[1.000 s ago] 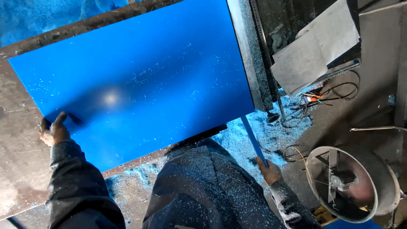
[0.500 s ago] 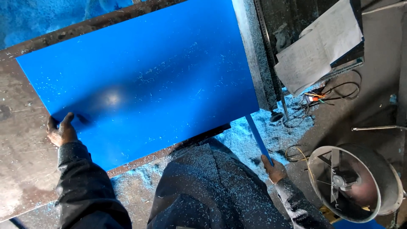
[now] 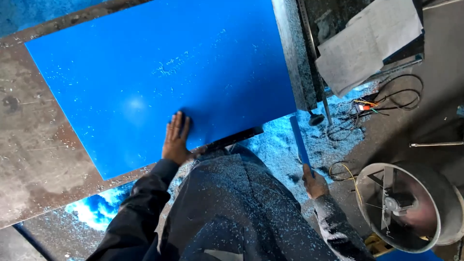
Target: Cutting large blue plastic sheets into smaller rectangular panels using an industrial sliding table saw.
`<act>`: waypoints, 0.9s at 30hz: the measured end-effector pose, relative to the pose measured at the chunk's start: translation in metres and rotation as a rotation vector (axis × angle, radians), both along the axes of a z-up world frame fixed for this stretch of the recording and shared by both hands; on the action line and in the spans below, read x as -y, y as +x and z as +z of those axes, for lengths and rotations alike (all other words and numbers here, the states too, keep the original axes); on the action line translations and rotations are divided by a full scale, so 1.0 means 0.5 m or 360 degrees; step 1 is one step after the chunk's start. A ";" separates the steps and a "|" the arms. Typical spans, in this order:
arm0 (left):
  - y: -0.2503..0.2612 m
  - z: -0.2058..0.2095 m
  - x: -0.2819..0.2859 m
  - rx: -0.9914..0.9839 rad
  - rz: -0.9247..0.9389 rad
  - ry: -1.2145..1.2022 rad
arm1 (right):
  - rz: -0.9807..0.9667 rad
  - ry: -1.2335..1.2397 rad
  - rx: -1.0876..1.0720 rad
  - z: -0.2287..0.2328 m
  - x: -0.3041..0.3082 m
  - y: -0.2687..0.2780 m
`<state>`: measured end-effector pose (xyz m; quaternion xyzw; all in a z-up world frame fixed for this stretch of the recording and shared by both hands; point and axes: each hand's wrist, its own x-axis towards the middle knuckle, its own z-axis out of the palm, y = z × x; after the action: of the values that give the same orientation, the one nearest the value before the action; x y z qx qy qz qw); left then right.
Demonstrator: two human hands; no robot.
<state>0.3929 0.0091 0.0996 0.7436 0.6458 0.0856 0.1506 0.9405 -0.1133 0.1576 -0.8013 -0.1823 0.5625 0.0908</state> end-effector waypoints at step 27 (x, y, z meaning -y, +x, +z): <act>0.036 0.022 -0.052 -0.0308 -0.0240 -0.0469 | 0.0741 0.0060 0.0484 -0.073 -0.009 0.026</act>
<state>0.4110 0.0349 0.1106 0.7646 0.6053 -0.0932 0.2009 0.9533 -0.1087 0.1209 -0.8112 -0.3834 0.4381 -0.0544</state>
